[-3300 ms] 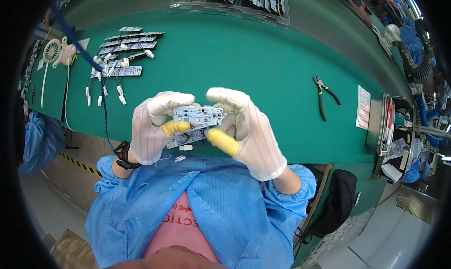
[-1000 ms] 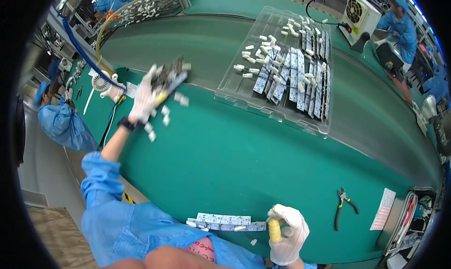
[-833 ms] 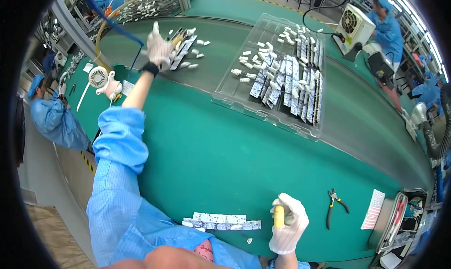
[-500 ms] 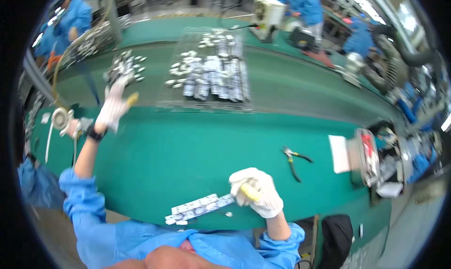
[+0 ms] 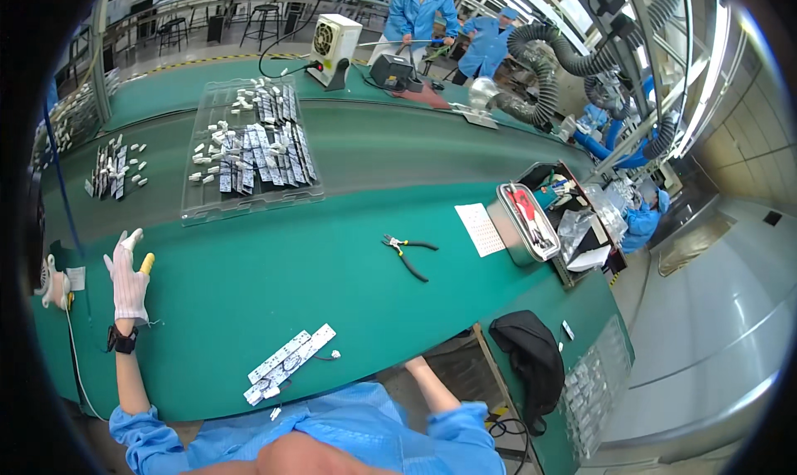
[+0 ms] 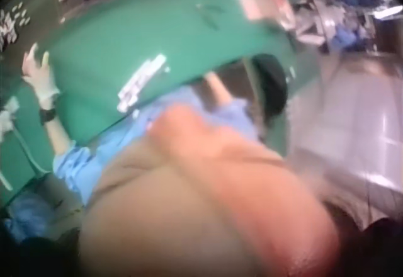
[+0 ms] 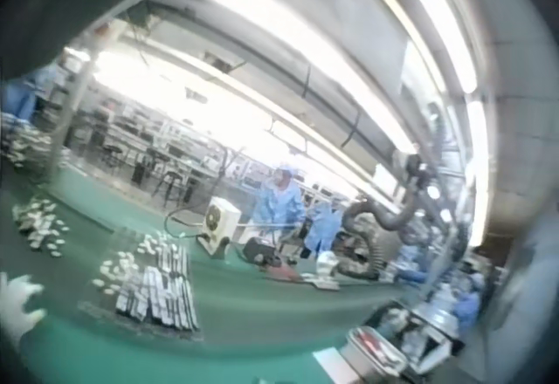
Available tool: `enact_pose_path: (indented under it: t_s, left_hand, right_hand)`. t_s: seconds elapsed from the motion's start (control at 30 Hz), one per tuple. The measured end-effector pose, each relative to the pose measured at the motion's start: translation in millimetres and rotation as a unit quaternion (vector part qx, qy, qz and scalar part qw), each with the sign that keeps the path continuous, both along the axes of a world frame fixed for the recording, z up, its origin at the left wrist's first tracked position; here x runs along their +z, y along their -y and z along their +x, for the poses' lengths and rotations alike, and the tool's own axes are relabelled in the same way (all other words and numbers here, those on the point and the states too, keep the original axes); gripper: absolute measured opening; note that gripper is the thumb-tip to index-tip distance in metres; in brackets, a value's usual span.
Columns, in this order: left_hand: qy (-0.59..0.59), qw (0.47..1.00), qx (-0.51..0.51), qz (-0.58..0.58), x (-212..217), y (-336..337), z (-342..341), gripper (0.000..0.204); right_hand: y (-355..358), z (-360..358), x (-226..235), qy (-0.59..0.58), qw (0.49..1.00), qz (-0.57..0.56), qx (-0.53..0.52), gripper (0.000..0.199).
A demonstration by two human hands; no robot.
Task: Assembling and inspecting LED light strips on an electronics production line.
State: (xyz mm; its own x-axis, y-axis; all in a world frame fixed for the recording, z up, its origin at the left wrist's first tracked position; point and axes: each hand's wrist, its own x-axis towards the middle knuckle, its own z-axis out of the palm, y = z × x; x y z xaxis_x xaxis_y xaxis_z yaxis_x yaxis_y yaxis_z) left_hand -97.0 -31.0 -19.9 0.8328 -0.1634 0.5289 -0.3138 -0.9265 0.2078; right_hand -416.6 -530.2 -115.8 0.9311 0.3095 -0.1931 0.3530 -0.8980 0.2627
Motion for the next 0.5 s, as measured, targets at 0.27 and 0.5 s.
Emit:
enact_pose_path:
  t_s: [0.27,0.5]
  left_hand:
    - [-0.046,0.993,-0.016,-0.111,9,-6,-11,0.07]
    - [-0.031,0.994,-0.025,-0.097,9,-12,-11,0.07]
  right_hand:
    - [7,-3,-10,-0.01,0.999,0.007,-0.036,0.042]
    - [16,1,-11,-0.037,0.998,0.015,-0.058,0.042]
